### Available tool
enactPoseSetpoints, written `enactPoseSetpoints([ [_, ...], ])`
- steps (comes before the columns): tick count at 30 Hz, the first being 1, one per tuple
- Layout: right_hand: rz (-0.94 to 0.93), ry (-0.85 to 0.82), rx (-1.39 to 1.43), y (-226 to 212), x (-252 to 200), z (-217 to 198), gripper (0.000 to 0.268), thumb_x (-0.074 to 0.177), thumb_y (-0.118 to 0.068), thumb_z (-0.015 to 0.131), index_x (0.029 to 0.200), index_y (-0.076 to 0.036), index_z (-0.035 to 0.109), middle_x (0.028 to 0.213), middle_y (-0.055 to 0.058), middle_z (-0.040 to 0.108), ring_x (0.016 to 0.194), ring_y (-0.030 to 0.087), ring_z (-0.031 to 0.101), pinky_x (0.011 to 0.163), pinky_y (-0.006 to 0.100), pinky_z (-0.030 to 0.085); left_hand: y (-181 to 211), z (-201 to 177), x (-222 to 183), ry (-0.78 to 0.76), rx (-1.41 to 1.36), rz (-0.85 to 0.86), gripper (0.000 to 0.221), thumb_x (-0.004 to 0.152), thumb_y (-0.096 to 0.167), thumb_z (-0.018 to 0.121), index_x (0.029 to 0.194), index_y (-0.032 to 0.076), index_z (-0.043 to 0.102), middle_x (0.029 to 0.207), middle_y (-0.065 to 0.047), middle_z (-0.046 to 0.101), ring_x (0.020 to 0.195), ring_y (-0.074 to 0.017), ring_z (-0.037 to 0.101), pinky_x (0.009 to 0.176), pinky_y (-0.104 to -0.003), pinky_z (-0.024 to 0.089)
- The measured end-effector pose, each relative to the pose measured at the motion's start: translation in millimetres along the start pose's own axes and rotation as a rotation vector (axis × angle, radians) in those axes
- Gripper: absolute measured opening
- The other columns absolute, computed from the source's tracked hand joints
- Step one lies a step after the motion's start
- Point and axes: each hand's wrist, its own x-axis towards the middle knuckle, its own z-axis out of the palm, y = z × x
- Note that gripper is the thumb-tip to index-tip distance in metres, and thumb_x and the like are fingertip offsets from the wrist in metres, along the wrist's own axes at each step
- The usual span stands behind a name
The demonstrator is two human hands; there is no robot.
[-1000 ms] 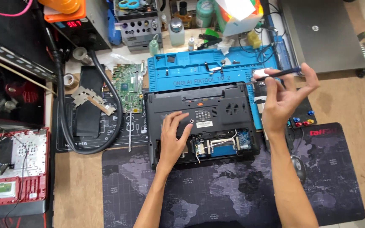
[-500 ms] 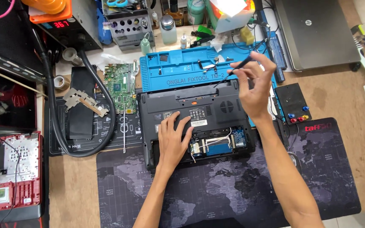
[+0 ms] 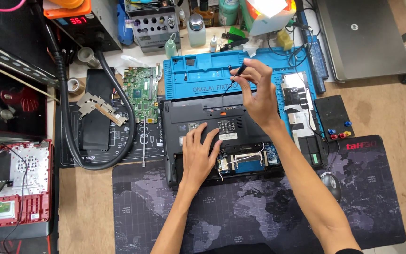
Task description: Disassembling a laptop by removing the battery, screws, and internal components on a repair bench.
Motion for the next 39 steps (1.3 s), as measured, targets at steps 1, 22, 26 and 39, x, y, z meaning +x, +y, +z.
enactPoseSetpoints([
  [1,0.003,-0.011,-0.005,0,0,0,0.044,0.105,0.007,0.058,0.14,-0.004,0.036,0.109,0.017,0.072,0.09,0.032,0.075,0.084,0.044,0.062,0,0,0,0.003,-0.002,0.003,0.026,0.101,0.033,0.062,0.122,0.019,0.065,0.126,-0.011,0.055,0.11,-0.0275,0.052,0.083,-0.036,0.043],
  [22,-0.004,0.027,-0.046,-8,17,7,0.021,0.107,-0.004,0.062,0.122,-0.004,0.047,0.105,0.009,0.056,0.097,0.026,0.069,0.087,0.037,0.062,0,0,1,0.054,0.001,0.022,0.025,0.101,0.034,0.061,0.12,0.018,0.066,0.123,-0.012,0.057,0.105,-0.0286,0.054,0.08,-0.035,0.043],
  [26,-0.031,0.029,-0.025,-24,24,8,0.018,0.106,-0.005,0.062,0.119,-0.002,0.051,0.116,0.011,0.056,0.116,0.028,0.065,0.096,0.034,0.059,-1,2,0,0.06,0.011,0.025,0.025,0.1,0.033,0.062,0.12,0.018,0.066,0.123,-0.012,0.057,0.107,-0.0287,0.054,0.08,-0.035,0.044],
  [39,0.044,0.077,-0.062,-6,11,6,0.03,0.104,-0.008,0.071,0.122,-0.005,0.047,0.099,0.006,0.053,0.09,0.022,0.07,0.085,0.033,0.061,-2,4,-2,0.069,0.0,0.023,0.025,0.1,0.032,0.062,0.12,0.017,0.066,0.124,-0.013,0.058,0.108,-0.029,0.054,0.081,-0.035,0.043],
])
